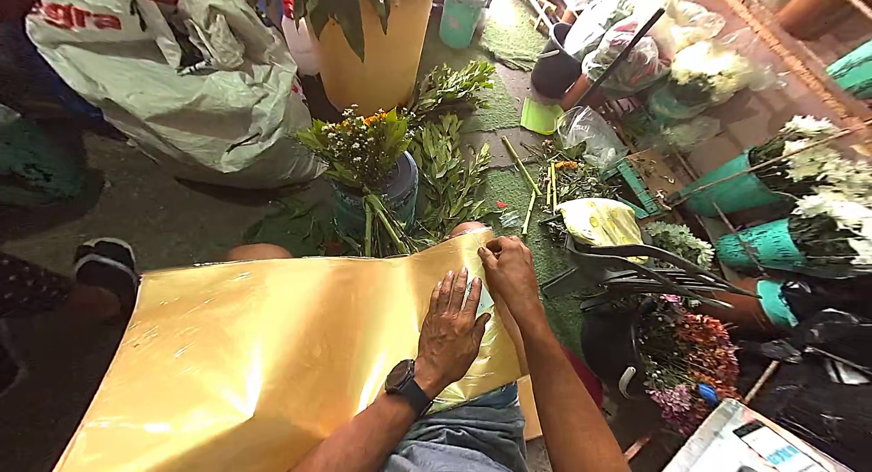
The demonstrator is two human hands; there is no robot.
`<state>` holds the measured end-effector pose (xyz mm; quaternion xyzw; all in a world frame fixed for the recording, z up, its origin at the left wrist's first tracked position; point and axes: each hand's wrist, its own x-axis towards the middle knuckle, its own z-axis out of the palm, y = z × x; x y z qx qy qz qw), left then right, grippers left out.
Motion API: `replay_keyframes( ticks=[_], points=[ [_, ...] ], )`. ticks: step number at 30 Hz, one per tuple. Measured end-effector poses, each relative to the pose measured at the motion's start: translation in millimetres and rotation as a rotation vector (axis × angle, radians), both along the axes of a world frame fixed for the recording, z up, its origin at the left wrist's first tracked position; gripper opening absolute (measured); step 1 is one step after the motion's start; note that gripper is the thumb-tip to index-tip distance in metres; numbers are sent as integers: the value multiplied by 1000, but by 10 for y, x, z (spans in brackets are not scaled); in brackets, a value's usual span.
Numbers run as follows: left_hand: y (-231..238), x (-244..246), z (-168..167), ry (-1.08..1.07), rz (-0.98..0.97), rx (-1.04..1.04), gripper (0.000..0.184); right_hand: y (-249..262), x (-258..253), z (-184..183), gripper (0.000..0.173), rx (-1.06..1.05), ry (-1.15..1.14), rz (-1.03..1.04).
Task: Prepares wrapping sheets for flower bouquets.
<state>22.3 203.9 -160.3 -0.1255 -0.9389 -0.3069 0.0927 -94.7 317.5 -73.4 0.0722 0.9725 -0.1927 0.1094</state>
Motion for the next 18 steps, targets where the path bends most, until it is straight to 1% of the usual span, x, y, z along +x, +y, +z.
replay_keyframes(
  ticks=[3, 5, 8, 10, 12, 14, 15, 18],
  points=[
    [0, 6, -13, 3, 4, -3, 59, -49, -7, 4, 26, 41, -8, -27],
    [-6, 6, -8, -3, 7, -6, 59, -106, 6, 12, 29, 106, -20, -21],
    [-15, 9, -12, 3, 16, -1, 59, -148, 34, -64, 31, 174, 32, 2],
    [-14, 21, -6, 1, 15, 4, 59, -98, 62, -117, 32, 145, 78, 8],
    [-21, 31, 12, -6, 14, 14, 59, 11, 113, -132, 32, 60, 120, 18],
    [-26, 30, 15, 0, 16, 18, 59, 121, 195, -81, 39, -37, 104, 20],
    [-25, 34, 12, 5, 17, 14, 59, 148, 241, -62, 39, -63, 90, 11],
    [-6, 36, 4, 14, 11, 2, 59, 115, 266, -18, 30, -26, 32, -18]
  ],
)
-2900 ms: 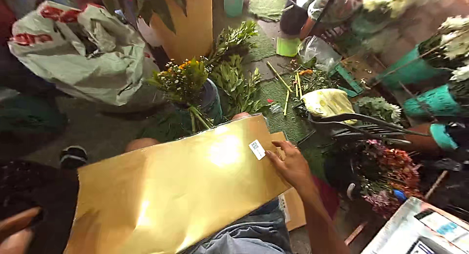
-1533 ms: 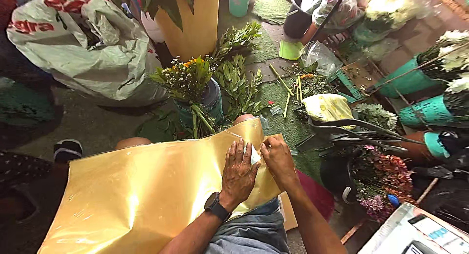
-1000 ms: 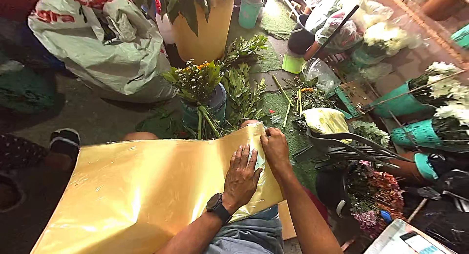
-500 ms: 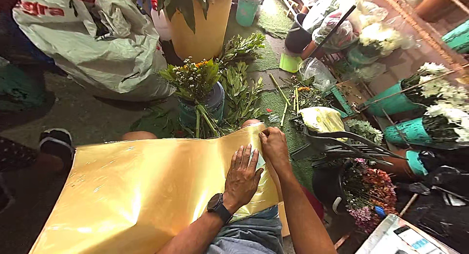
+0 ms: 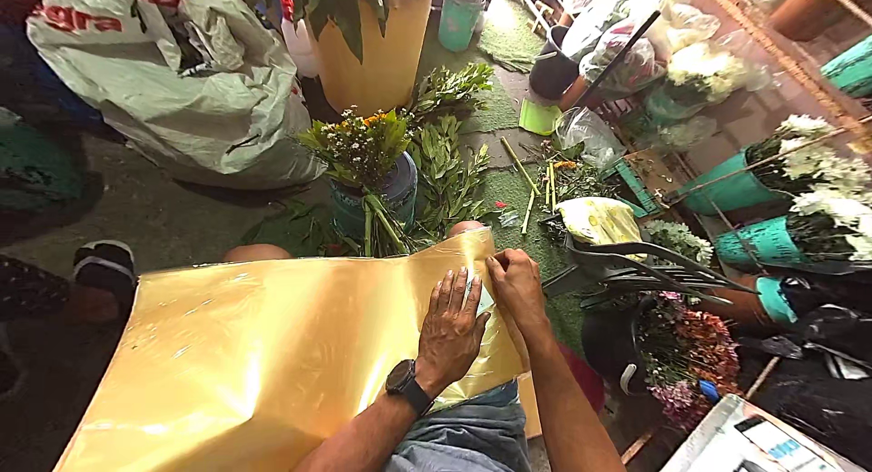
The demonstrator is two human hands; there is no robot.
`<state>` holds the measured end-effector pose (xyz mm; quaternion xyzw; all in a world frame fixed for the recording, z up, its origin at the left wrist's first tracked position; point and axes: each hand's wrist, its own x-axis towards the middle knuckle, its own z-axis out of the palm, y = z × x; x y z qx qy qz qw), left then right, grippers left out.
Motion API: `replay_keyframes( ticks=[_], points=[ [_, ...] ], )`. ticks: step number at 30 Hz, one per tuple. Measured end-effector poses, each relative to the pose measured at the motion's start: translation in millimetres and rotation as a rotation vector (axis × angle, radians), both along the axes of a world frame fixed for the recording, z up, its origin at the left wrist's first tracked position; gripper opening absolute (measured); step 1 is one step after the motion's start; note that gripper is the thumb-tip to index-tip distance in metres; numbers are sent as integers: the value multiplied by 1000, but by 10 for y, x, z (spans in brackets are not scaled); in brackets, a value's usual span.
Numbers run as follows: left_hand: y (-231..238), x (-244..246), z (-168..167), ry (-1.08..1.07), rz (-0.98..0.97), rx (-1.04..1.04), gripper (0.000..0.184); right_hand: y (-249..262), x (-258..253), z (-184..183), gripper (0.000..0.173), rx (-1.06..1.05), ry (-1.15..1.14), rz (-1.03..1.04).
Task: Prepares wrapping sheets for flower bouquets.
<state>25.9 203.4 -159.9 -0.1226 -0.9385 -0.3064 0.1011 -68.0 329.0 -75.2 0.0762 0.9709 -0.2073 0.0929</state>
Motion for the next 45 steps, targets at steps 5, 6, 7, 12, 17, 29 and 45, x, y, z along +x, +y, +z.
replay_keyframes(
  ticks=[5, 6, 7, 12, 17, 29, 45],
  points=[
    [14, -33, 5, 9, -1, -7, 58, -111, -65, 2, 33, 143, -76, -15],
    [14, -34, 8, 7, -2, -8, 59, -96, -66, -24, 33, 139, -65, -10],
    [14, -29, 8, 6, -1, -10, 59, -72, -63, -52, 33, 134, -50, -3],
    [15, -8, 35, 9, 14, -28, 59, -15, -22, -199, 29, 109, 98, -10],
    [-22, 58, -31, 10, 39, -10, 59, 511, -161, -270, 33, -8, 121, -214],
    [-803, -56, 678, -240, 143, 106, 60, 242, 495, -381, 52, -269, 248, 40],
    [-3018, 1100, 870, -260, 1057, 819, 27, 363, 430, -323, 39, -315, 269, 123]
  ],
)
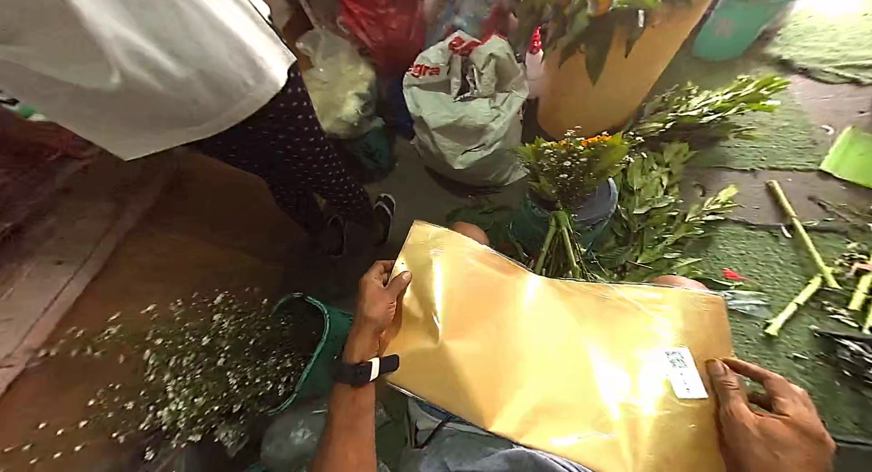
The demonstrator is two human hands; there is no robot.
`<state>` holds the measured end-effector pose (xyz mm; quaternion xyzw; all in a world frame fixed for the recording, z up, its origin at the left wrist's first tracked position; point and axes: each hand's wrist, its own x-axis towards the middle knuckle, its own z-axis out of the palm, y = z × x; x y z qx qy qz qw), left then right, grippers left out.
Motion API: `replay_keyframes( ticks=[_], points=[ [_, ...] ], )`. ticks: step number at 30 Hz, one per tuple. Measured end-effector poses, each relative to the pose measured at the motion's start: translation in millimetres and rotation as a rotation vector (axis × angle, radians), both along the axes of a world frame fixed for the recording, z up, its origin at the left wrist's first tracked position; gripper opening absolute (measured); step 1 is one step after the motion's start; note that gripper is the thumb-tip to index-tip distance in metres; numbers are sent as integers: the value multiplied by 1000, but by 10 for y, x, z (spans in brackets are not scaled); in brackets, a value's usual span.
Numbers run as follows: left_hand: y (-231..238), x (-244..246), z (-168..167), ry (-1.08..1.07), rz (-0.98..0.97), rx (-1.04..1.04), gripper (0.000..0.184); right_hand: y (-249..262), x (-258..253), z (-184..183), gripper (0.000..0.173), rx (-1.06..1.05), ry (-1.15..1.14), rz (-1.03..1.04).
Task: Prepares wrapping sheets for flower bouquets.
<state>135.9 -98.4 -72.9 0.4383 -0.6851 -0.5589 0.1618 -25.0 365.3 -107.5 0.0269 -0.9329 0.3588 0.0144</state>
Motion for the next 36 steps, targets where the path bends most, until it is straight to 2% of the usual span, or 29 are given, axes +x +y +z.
replay_keyframes(
  ticks=[3, 6, 12, 16, 20, 27, 30, 36],
  points=[
    [59, 27, 26, 117, 9, -8, 22, 23, -9, 83, 34, 70, -5, 38],
    [86, 37, 43, 133, 27, -40, 21, 7, -38, 146, 31, 126, -41, 60],
    [183, 104, 42, 148, -52, -154, 34, -111, -96, 199, 29, 188, -87, -51],
    [207, 95, 55, 188, -99, -128, 28, 14, -60, 81, 33, 87, -72, -75],
    [205, 37, 38, 218, -99, -117, 21, 74, 15, 39, 27, 14, -73, -105],
    [210, -34, 13, 216, -134, -125, 20, 98, -38, 10, 22, 75, -74, -116],
    [218, -29, 23, 209, -127, -138, 20, 118, -37, 76, 23, 27, -148, -74],
    [260, -58, 41, 218, -113, -137, 17, -31, -131, 209, 25, 190, -313, -99]
  ],
)
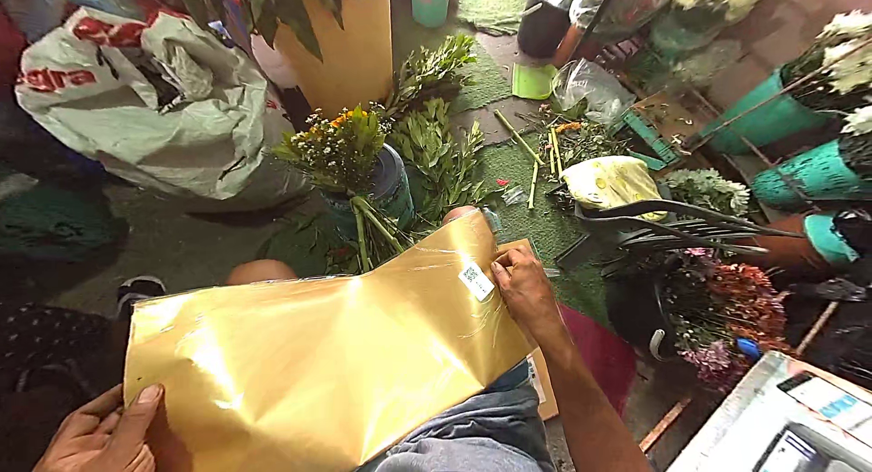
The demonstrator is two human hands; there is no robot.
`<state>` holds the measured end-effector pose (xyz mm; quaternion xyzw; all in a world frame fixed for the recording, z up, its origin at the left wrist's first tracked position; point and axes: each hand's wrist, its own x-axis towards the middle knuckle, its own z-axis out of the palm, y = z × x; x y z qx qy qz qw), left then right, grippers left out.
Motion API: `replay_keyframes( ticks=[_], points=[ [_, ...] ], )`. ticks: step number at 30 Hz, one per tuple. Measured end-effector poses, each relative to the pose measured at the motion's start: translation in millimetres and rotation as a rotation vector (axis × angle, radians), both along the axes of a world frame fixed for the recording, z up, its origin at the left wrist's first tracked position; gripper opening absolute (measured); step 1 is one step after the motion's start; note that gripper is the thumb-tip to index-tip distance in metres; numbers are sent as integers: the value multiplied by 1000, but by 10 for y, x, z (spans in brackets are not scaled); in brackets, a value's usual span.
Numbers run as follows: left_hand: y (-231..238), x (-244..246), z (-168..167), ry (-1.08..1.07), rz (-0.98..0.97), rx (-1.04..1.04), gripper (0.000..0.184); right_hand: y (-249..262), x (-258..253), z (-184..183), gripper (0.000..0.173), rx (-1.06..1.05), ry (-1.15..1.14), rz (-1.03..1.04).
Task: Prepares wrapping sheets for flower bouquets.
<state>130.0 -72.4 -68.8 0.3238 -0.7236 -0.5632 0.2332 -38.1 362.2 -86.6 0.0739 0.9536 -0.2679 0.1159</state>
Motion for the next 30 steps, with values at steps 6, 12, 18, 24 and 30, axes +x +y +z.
replay_keyframes(
  ticks=[6, 12, 18, 24, 30],
  points=[
    [-73, 53, -72, 26, -27, -5, 20, 0, -6, -105, 25, 11, 25, -48],
    [-52, 72, -47, 6, -22, -9, 18, 160, 71, -222, 39, -95, 225, -17],
    [-38, 19, -52, -3, -22, -11, 18, 148, -52, -82, 30, -66, 74, 1],
    [-17, 22, -57, -11, -7, -11, 17, 54, -86, -24, 26, 45, 11, -4],
    [-42, 45, -50, 7, -16, -6, 16, 68, -128, -197, 36, -41, 208, -22]
  ],
)
